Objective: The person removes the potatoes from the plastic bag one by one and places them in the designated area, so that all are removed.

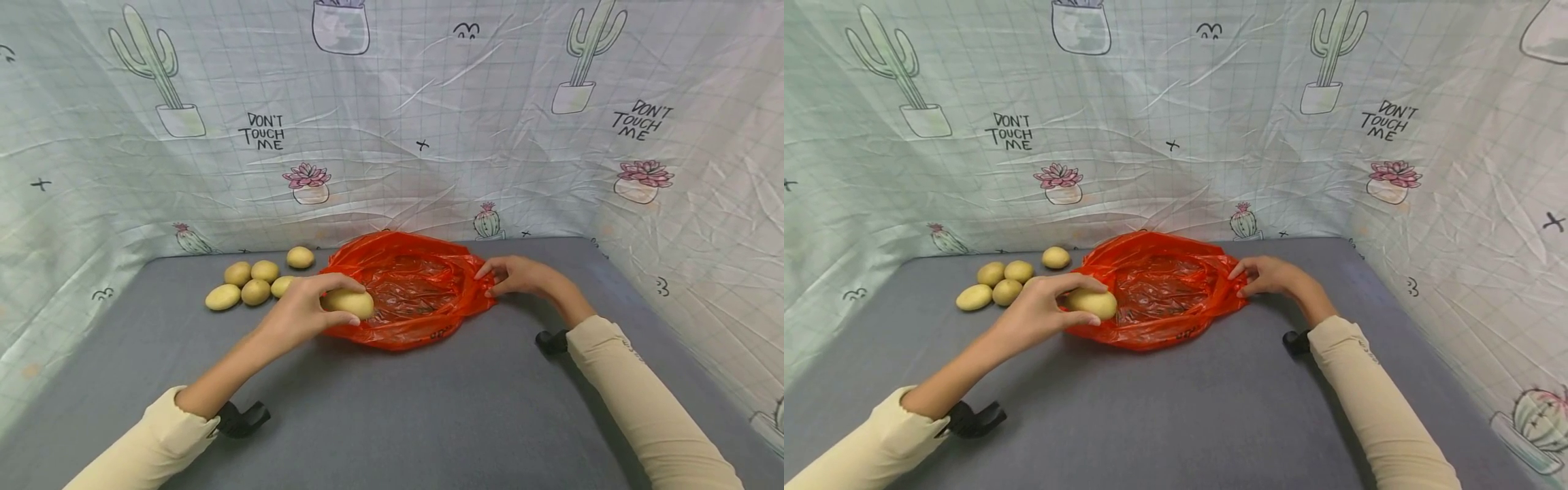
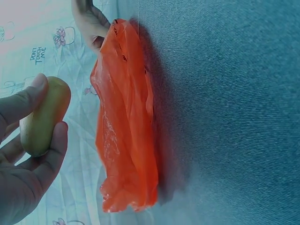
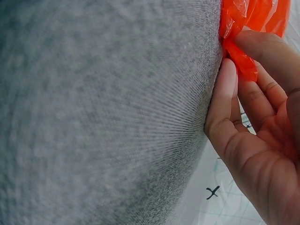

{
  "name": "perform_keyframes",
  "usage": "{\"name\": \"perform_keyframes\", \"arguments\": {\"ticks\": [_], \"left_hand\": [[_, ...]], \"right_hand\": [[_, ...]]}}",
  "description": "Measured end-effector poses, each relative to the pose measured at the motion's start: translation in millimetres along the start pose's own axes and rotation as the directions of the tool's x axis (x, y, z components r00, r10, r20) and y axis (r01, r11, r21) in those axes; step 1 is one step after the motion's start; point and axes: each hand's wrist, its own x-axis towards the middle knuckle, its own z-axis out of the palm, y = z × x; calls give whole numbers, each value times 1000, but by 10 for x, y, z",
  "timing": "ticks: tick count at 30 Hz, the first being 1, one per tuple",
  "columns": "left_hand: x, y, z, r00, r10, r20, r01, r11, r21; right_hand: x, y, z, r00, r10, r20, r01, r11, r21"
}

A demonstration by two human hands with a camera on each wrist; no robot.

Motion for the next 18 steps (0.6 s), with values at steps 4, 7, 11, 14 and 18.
{"name": "perform_keyframes", "arguments": {"ticks": [4, 7, 11, 14, 18], "left_hand": [[-34, -1, -14, 1000, -7, -25, 7, 1000, -1], [-52, -9, -16, 999, -9, -34, 9, 1000, 10], [-65, -21, -13, 999, -13, -48, 15, 1000, 27], [-74, -24, -15, 998, -14, -62, 16, 999, 29], [-87, -30, -33, 996, 7, -93, -4, 999, 36]], "right_hand": [[-6, 2, 2, 1000, 1, -1, -1, 1000, 10], [-8, 6, 7, 1000, -2, -5, 2, 1000, 3], [-7, 7, 10, 1000, -19, -6, 19, 1000, 9], [-7, 9, 9, 999, -37, -5, 37, 999, 23], [-16, 13, 7, 999, -52, -2, 52, 998, 38]]}}
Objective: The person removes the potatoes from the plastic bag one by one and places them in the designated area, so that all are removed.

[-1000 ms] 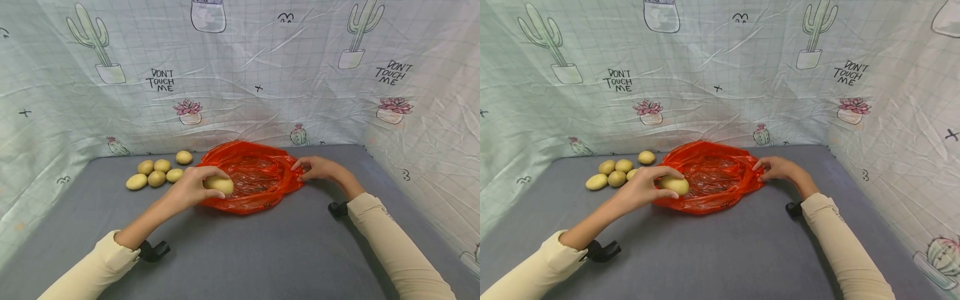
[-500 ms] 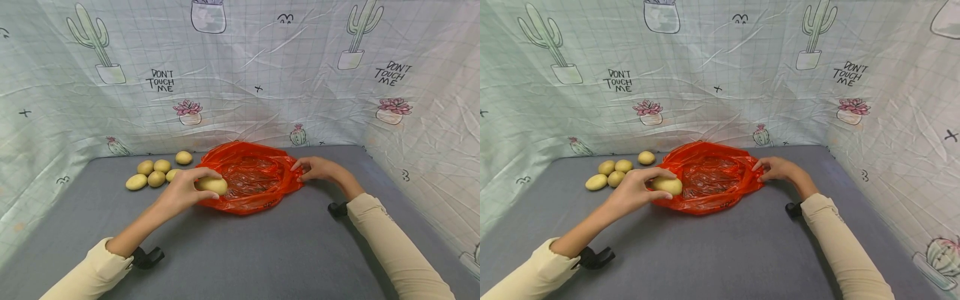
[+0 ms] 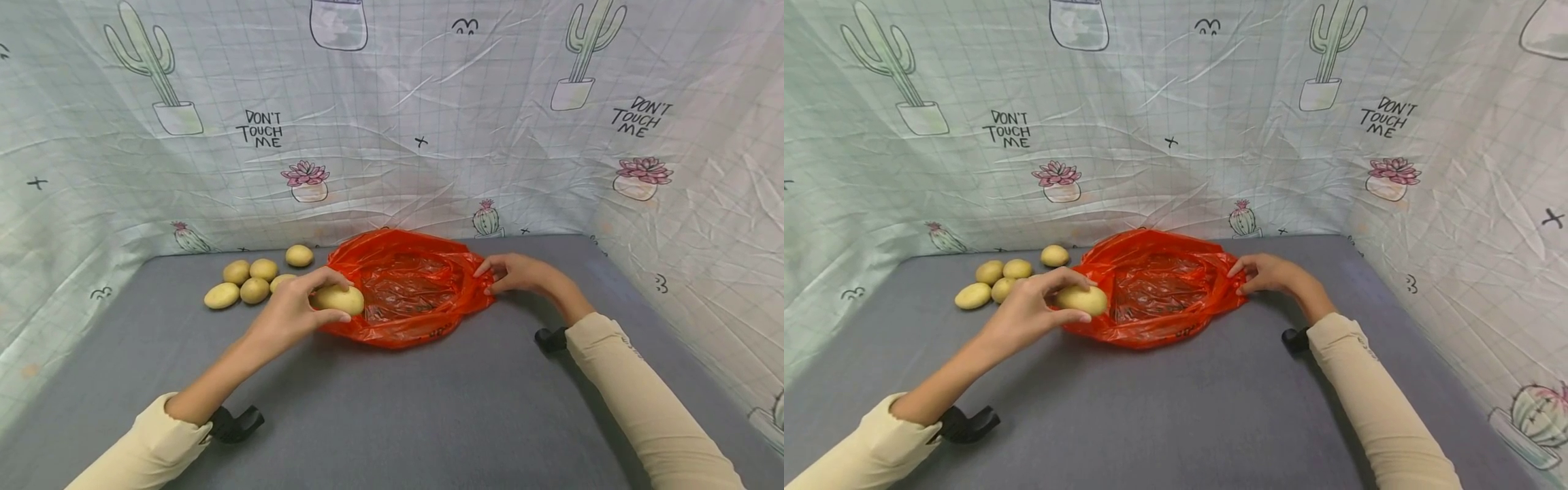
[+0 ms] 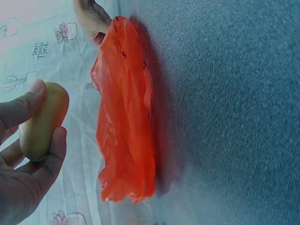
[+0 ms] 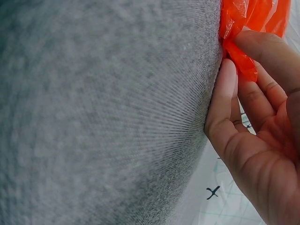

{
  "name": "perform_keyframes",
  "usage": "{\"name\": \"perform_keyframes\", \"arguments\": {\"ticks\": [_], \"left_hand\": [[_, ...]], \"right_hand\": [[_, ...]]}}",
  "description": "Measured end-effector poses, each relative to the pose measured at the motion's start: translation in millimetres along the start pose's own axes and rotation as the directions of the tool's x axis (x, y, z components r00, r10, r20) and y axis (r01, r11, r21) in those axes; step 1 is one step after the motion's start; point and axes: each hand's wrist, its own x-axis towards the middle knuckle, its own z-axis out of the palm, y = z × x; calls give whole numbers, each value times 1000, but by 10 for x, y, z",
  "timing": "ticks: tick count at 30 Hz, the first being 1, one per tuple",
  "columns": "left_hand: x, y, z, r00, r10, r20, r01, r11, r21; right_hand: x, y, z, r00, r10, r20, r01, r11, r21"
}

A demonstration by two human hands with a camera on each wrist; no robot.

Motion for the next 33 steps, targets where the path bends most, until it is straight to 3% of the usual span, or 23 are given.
{"name": "perform_keyframes", "arguments": {"ticks": [11, 22, 33], "left_hand": [[-64, -49, -84, 1000, -6, -30, 7, 999, 31], [-239, -187, -157, 995, -75, -72, 75, 997, -4], [-296, -285, -214, 993, -60, -105, 59, 998, -13]], "right_hand": [[12, 2, -19, 1000, 2, -2, -2, 1000, 5], [-5, -9, 10, 1000, 11, 3, -11, 1000, 30], [11, -7, 0, 1000, 26, 5, -26, 999, 20]]}}
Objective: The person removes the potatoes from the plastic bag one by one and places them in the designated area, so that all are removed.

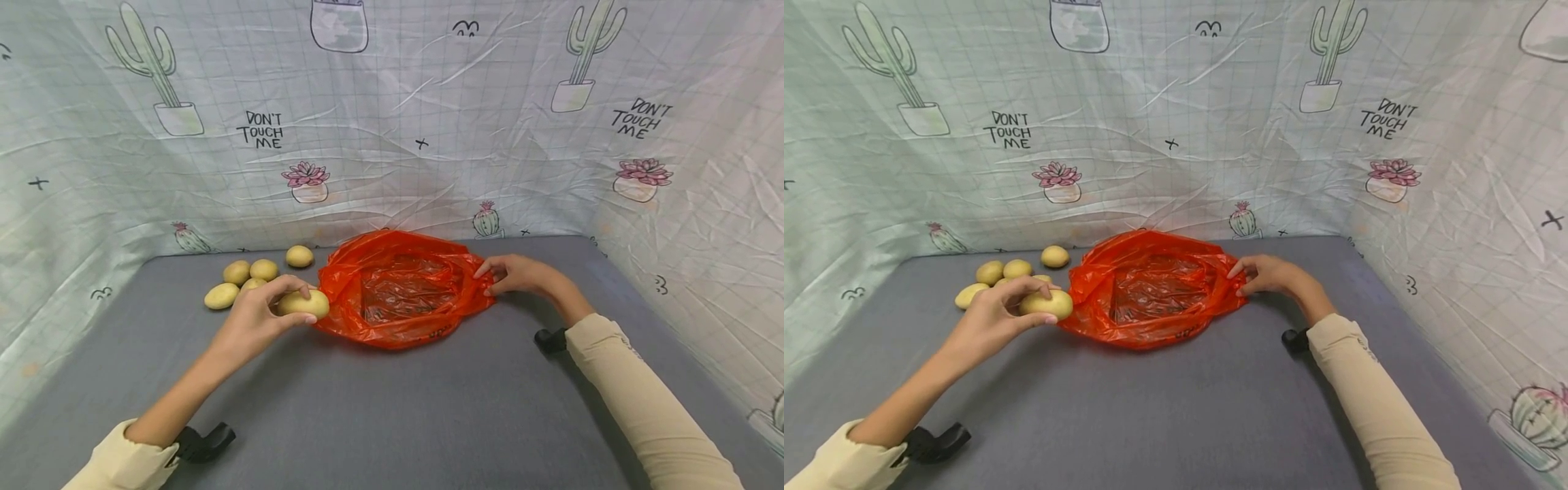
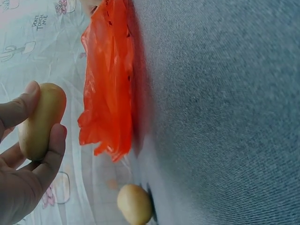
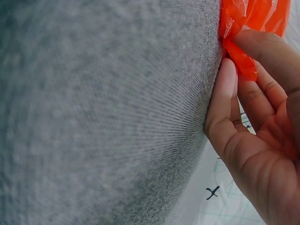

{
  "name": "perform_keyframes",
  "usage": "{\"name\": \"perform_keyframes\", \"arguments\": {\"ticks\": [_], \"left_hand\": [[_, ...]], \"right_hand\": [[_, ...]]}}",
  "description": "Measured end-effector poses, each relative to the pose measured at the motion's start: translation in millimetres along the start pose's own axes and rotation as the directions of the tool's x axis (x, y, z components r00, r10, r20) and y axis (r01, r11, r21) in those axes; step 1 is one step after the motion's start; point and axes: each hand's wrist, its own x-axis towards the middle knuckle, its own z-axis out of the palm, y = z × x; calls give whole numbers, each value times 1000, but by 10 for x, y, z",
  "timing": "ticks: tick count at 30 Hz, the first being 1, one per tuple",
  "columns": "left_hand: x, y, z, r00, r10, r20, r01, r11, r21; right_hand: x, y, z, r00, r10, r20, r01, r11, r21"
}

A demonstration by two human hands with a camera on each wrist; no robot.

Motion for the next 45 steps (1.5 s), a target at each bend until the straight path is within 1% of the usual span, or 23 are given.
{"name": "perform_keyframes", "arguments": {"ticks": [3, 6, 14, 18, 22, 26, 35, 41, 45], "left_hand": [[-1, -22, -4, 1000, -6, -6, 6, 1000, 6], [-11, -59, -12, 1000, -28, -7, 28, 1000, 6], [-38, -181, -52, 997, -75, -8, 75, 997, 11], [-59, -223, -67, 994, -108, -15, 108, 994, 10], [-69, -277, -79, 991, -131, -32, 131, 991, 3], [-81, -340, -91, 988, -150, -39, 151, 988, 16], [-133, -458, -154, 985, -168, -45, 170, 984, 48], [-172, -539, -197, 984, -170, -48, 173, 983, 65], [-203, -588, -232, 981, -189, -52, 193, 978, 74]], "right_hand": [[-4, -3, -8, 1000, 3, 2, -3, 1000, 4], [1, -2, -4, 1000, 1, 7, -1, 1000, 10], [3, 22, 3, 999, -34, 1, 34, 999, 9], [3, 30, -5, 1000, -24, 2, 24, 1000, 10], [11, 35, -8, 1000, -16, 5, 16, 1000, 10], [18, 35, -6, 1000, -6, 5, 6, 1000, 19], [14, 19, 3, 1000, -19, 4, 19, 999, 37], [1, 11, 0, 1000, -22, 1, 22, 999, 25], [1, -6, 4, 1000, -18, 0, 18, 1000, 19]]}}
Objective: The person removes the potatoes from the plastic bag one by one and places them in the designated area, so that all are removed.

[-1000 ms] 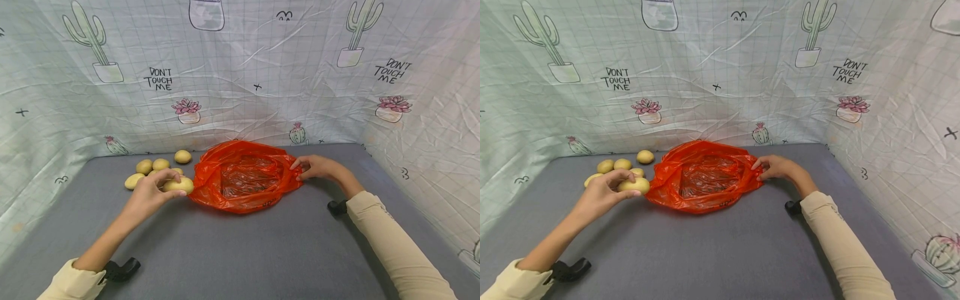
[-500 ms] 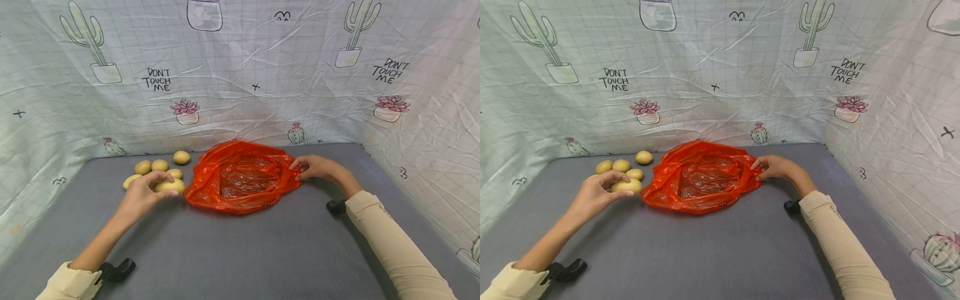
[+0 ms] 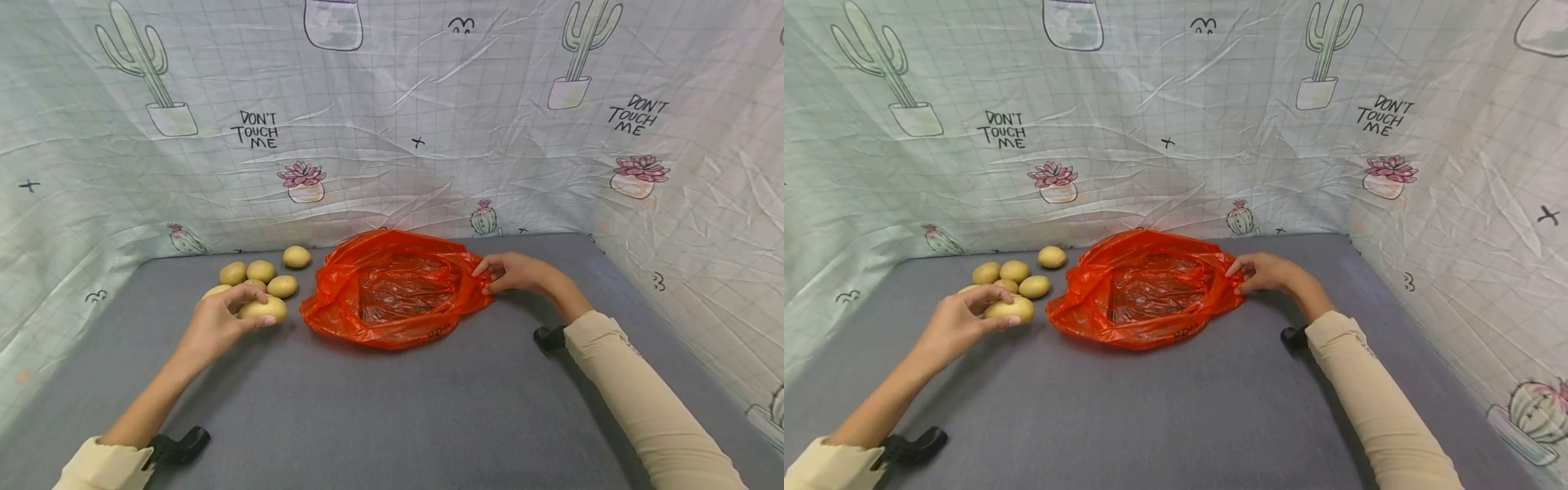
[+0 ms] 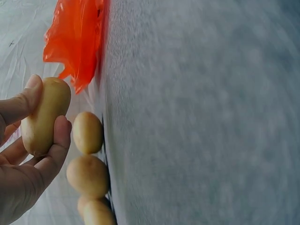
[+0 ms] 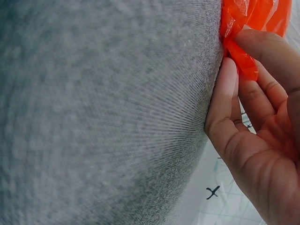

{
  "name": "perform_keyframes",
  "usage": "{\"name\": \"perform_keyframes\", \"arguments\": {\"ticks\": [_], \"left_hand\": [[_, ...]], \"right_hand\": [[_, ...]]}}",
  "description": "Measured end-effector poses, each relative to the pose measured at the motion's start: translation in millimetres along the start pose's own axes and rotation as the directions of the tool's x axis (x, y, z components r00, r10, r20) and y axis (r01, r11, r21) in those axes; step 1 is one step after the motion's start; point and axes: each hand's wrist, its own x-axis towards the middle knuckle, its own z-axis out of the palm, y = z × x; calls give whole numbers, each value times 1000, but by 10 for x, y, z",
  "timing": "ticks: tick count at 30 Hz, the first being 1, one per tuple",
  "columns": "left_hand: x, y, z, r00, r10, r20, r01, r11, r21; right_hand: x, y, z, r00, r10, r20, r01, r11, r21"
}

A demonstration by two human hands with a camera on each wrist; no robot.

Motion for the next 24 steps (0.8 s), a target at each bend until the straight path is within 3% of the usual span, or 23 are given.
{"name": "perform_keyframes", "arguments": {"ticks": [4, 16, 24], "left_hand": [[-20, -34, -65, 999, -36, -1, 36, 999, 11], [-35, -256, -235, 979, -169, 117, 177, 982, -61], [-29, -443, -311, 980, -163, 117, 179, 973, -143]], "right_hand": [[4, 4, -7, 1000, -5, 3, 6, 1000, -10], [-6, 2, -3, 1000, 4, 2, -4, 1000, 3], [-9, 6, 4, 1000, -8, -5, 8, 1000, 8]]}}
